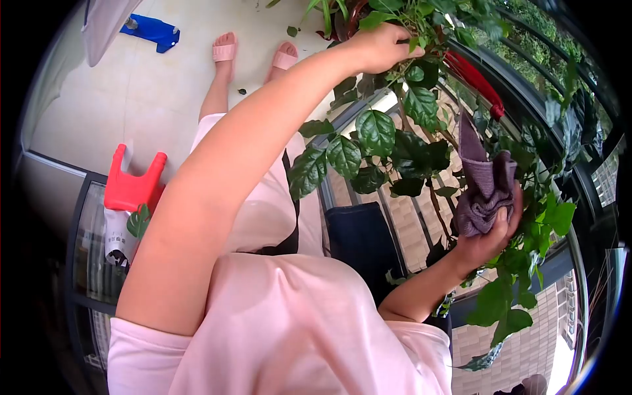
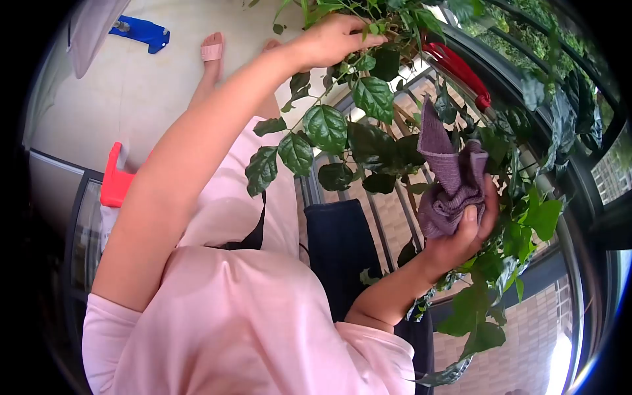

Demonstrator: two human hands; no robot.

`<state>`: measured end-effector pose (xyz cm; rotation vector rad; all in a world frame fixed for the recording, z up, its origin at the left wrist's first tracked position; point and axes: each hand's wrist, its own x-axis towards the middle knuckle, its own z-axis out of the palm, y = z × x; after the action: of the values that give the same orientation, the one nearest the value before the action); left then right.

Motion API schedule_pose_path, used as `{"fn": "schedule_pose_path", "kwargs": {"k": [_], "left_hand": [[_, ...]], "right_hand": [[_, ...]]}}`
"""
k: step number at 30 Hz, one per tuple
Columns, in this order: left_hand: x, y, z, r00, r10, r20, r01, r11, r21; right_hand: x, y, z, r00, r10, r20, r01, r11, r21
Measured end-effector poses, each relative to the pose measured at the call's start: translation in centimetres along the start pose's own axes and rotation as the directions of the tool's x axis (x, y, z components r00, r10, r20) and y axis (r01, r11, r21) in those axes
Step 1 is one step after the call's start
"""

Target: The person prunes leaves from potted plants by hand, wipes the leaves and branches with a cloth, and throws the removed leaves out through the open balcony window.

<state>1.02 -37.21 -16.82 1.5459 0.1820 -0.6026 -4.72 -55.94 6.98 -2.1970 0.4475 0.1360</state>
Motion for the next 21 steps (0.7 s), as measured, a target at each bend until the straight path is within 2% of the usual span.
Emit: {"fn": "schedule_pose_path", "kwargs": {"k": [1,2,3,4,5,6,8,9,11,13,15,16,18,19,21], "left_hand": [[-0.4,0.1,-0.3,1.000,0.013,0.000,-0.013,0.995,-0.096],[-0.8,0.2,-0.7,1.000,0.026,-0.003,-0.026,0.982,-0.189],[-0.8,0.4,-1.4,0.988,-0.112,0.106,0.122,0.988,-0.094],[-0.8,-0.2,-1.2,0.991,-0.087,0.098,0.098,0.989,-0.111],[-0.9,-1.1,-0.8,0.994,-0.063,0.094,0.074,0.989,-0.126],[-0.9,-1.8,-0.4,0.995,-0.038,0.091,0.051,0.988,-0.143],[-1.8,-1.9,-0.5,0.994,0.008,0.105,0.008,0.990,-0.144],[-2.2,-2.0,-0.5,0.995,0.048,0.084,-0.034,0.987,-0.155],[-2.7,-2.6,-0.3,0.992,0.114,0.062,-0.102,0.979,-0.174],[-3.5,-2.7,-0.6,0.992,0.111,0.065,-0.096,0.975,-0.200],[-4.8,-2.4,-0.9,0.993,0.068,0.101,-0.044,0.974,-0.221],[-5.3,-2.2,-1.0,0.993,0.033,0.112,-0.006,0.972,-0.234],[-5.8,-3.1,-0.8,0.991,0.049,0.121,-0.025,0.981,-0.191],[-6.0,-3.2,-0.8,0.991,0.029,0.133,0.007,0.965,-0.262],[-6.4,-3.2,-0.7,0.989,-0.040,0.142,0.080,0.954,-0.290]], "right_hand": [[-0.3,0.1,0.1,0.998,-0.060,0.005,0.060,0.987,-0.150],[-0.7,-0.1,0.6,0.999,-0.043,-0.002,0.042,0.988,-0.148],[-1.0,0.0,0.9,1.000,0.014,0.004,-0.013,0.996,-0.090],[-1.2,0.2,1.2,0.997,0.072,0.015,-0.071,0.997,-0.030],[-1.4,0.5,1.5,0.997,0.066,0.029,-0.063,0.995,-0.074],[-1.7,0.4,1.6,0.987,0.126,0.100,-0.121,0.991,-0.051],[-2.1,0.4,2.7,0.989,0.111,0.100,-0.097,0.986,-0.134],[-2.1,0.5,3.1,0.988,0.060,0.142,-0.045,0.993,-0.105],[-2.6,-0.3,4.1,0.985,0.134,0.108,-0.130,0.990,-0.051],[-2.6,-0.2,4.3,0.985,0.109,0.137,-0.110,0.994,0.003],[-3.1,-1.0,4.7,0.965,0.200,0.168,-0.193,0.979,-0.060],[-3.0,-1.1,4.9,0.956,0.213,0.203,-0.207,0.977,-0.050],[-2.7,-0.7,4.9,0.904,0.239,0.354,-0.270,0.962,0.041],[-2.9,-0.4,5.1,0.877,0.249,0.410,-0.305,0.949,0.078],[-2.5,1.0,4.7,0.800,0.357,0.483,-0.453,0.886,0.096]]}}
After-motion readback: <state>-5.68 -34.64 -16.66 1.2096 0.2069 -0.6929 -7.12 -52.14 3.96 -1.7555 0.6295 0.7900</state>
